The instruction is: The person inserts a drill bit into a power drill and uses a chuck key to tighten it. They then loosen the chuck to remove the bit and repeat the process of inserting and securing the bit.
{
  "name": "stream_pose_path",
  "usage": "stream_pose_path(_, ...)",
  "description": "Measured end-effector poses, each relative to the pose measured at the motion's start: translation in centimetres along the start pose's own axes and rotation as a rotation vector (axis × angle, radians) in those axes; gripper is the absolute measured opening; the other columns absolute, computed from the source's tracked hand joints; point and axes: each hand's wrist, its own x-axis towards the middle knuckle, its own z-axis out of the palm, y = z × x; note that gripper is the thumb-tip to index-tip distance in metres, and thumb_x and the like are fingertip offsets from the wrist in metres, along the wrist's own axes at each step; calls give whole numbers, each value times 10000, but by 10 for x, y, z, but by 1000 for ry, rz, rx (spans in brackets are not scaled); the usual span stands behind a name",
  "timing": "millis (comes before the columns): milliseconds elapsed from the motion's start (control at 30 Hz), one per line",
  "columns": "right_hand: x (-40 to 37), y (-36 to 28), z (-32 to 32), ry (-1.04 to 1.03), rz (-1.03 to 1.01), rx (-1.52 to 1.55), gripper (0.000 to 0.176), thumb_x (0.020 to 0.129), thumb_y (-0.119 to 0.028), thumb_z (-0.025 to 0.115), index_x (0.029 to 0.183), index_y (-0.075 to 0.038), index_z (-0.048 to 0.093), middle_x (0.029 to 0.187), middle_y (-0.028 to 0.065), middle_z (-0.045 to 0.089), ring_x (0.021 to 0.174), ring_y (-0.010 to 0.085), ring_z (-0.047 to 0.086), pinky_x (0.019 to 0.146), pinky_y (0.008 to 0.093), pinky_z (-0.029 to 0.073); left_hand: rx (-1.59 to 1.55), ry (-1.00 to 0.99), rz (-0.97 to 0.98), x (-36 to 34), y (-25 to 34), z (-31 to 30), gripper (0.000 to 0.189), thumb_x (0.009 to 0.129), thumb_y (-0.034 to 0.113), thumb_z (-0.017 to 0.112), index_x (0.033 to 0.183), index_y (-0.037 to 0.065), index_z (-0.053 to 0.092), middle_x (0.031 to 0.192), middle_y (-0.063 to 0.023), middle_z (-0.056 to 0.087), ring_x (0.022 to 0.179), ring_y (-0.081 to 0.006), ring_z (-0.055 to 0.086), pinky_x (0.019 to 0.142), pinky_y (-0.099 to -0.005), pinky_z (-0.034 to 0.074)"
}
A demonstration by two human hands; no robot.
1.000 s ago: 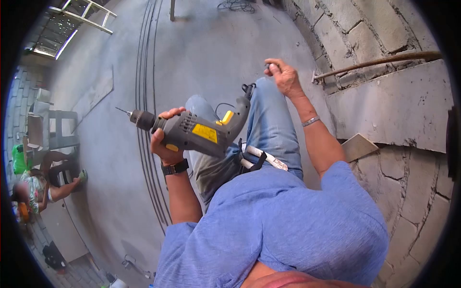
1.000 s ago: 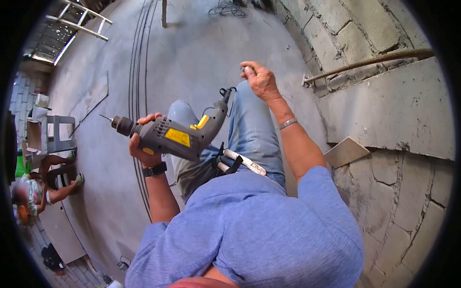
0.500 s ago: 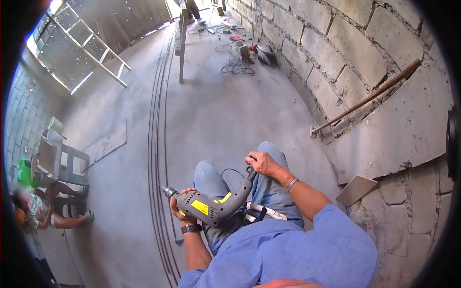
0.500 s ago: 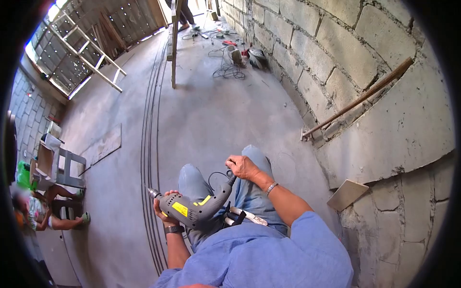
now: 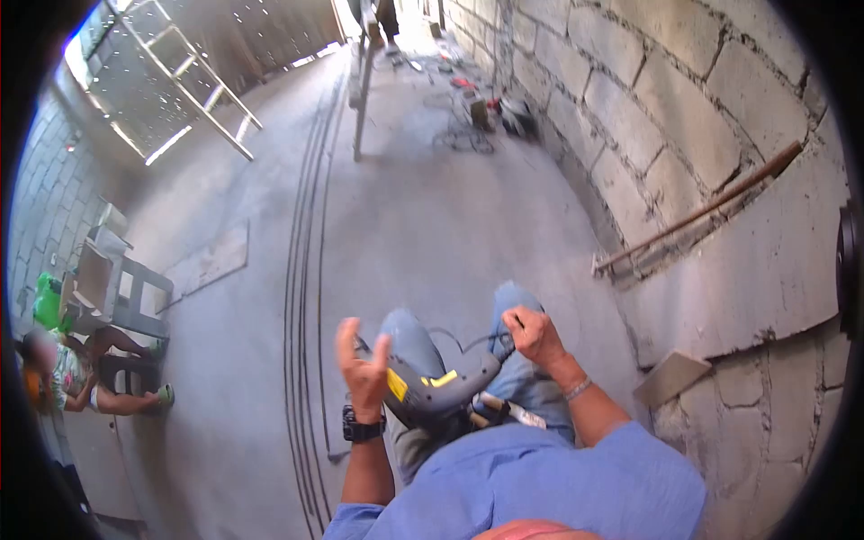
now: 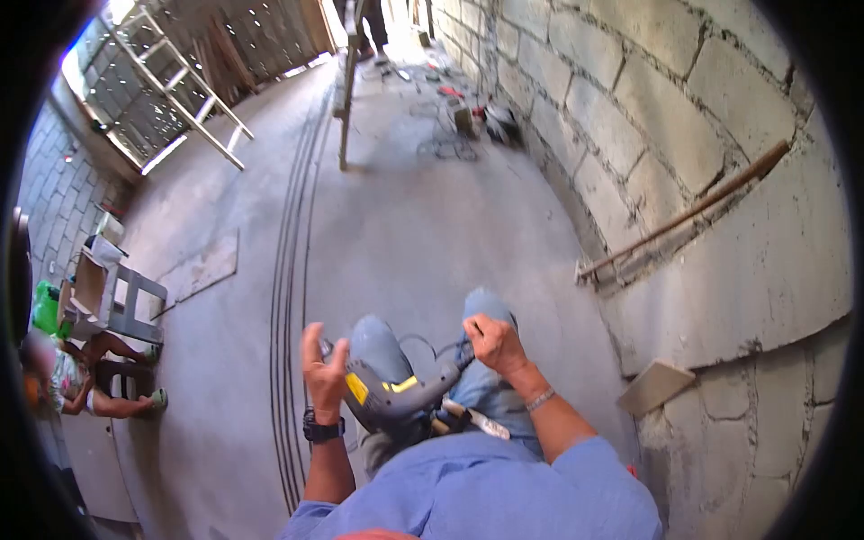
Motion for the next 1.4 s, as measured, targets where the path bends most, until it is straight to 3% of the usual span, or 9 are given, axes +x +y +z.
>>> stream_pose_path(100, 1, 5, 5, -9, 85, 128, 88, 883, -92, 531, 848, -34, 588, 785, 140, 597, 653, 335, 607, 564, 389, 481, -119, -727, -83, 16, 54, 24, 554, 809, 297, 723, 1219, -32, 549, 1183, -184, 588, 1086, -265, 581, 930, -354, 456)
stream_pose_path(233, 0, 1, 2, -56, 117, 154, 104, 884, -112, 540, 860, -33, 603, 781, 136, 607, 663, 335, 615, 573, 393, 489, -15, -1264, -129, 5, 66, 93, 512, 857, 390, 664, 1135, -37, 614, 1045, -164, 668, 939, -227, 633, 823, -315, 490)
stream_pose_path(333, -7, 7, 1, -126, -53, -41, 122, 878, -123, 553, 887, -23, 624, 819, 138, 641, 706, 336, 636, 598, 392, 506, -269, -1396, -242, -23, 39, 126, 460, 889, 359, 638, 1117, -40, 629, 958, -50, 673, 855, -88, 566, 758, -265, 475)
stream_pose_path(567, -13, 7, -8, -152, 145, 178, 142, 870, -134, 560, 913, -30, 645, 819, 156, 650, 697, 331, 641, 619, 392, 516, -461, -1243, -338, -48, 31, 132, 360, 862, 307, 683, 1019, -17, 682, 873, -21, 663, 803, -70, 559, 690, -245, 465)
stream_pose_path(667, 6, -2, -31, -213, 527, 357, 181, 848, -145, 574, 957, -25, 653, 855, 164, 677, 779, 285, 674, 695, 336, 528, -291, -1209, -484, -33, 48, 123, 312, 835, 331, 706, 912, 29, 715, 749, -14, 646, 663, -81, 559, 574, -236, 434)
stream_pose_path(867, 20, -15, -48, -266, 307, 456, 206, 851, -107, 573, 1008, 4, 646, 869, 167, 685, 780, 241, 687, 723, 318, 537, -357, -1237, -510, -34, 42, 129, 243, 859, 253, 656, 914, 22, 708, 741, 2, 624, 643, -72, 528, 556, -235, 408)
stream_pose_path(1033, 31, -37, -63, -169, 387, 547, 191, 831, -103, 612, 986, 6, 622, 836, 154, 682, 770, 255, 684, 710, 320, 533, -459, -1206, -548, -40, 37, 130, 189, 851, 180, 615, 907, 18, 696, 742, 13, 606, 646, -63, 505, 552, -231, 390)
stream_pose_path(1133, 29, -31, -58, -466, 233, 304, 156, 811, -131, 660, 878, -8, 592, 744, 161, 647, 705, 286, 663, 629, 347, 507, -475, -1236, -559, -36, 32, 132, 185, 845, 168, 603, 903, 15, 690, 738, 18, 597, 648, -60, 496, 551, -230, 382)
stream_pose_path(1400, 30, -24, -52, -500, 225, 285, 140, 792, -135, 680, 848, -23, 616, 732, 139, 657, 673, 248, 662, 614, 330, 509, -462, -1259, -583, -31, 37, 128, 181, 850, 153, 575, 888, 9, 678, 743, 19, 587, 664, -72, 500, 568, -229, 381)
